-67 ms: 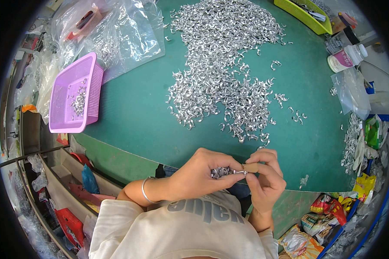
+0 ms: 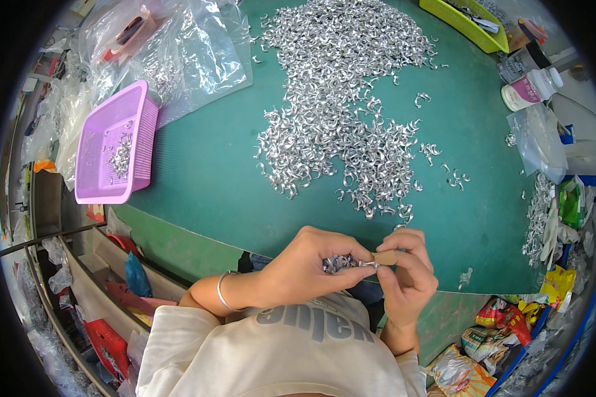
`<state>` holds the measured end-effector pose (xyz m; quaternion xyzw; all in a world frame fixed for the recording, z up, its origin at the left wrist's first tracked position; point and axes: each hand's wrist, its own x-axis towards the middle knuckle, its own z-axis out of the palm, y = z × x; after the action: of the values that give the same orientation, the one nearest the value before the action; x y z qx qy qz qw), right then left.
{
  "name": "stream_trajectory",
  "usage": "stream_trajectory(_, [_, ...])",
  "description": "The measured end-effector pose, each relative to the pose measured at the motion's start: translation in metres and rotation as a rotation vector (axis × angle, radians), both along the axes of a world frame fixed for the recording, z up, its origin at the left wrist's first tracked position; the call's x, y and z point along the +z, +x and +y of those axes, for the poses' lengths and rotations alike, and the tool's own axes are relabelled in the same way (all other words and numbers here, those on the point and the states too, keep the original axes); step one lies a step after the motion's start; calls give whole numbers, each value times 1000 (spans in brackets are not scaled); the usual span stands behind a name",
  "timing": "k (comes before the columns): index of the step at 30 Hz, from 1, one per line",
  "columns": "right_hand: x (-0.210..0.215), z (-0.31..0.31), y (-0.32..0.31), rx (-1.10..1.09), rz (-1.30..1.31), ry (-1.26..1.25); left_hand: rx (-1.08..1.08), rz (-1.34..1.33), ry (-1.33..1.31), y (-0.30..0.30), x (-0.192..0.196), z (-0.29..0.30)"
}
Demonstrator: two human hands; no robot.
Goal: The person picks up and connects small silver-colored metal components by hand, placing the assembled units into a purple plastic tray.
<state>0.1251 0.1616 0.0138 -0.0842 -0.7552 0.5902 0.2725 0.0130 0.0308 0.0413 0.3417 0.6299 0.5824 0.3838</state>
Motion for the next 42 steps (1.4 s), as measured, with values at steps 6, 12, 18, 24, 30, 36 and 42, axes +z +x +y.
stream_trajectory(6, [2,-6,0,-127,108,94,83,226,129,5,-5,1])
stream_trajectory(12, [9,-5,1,-163,80,256,79,144,174,3,-10,2])
stream_trajectory(18, [14,-6,3,-196,49,441,59,167,198,2,-12,5])
stream_trajectory(24, [14,-6,3,-200,80,468,77,193,227,2,-11,4])
stream_trajectory(30, [7,-12,1,-93,41,-239,88,148,137,2,-2,5])
stream_trajectory(36, [6,-13,5,46,1,-654,104,-54,167,3,-10,5])
stream_trajectory(42, [6,-14,7,47,-18,-725,91,-258,85,2,-8,4])
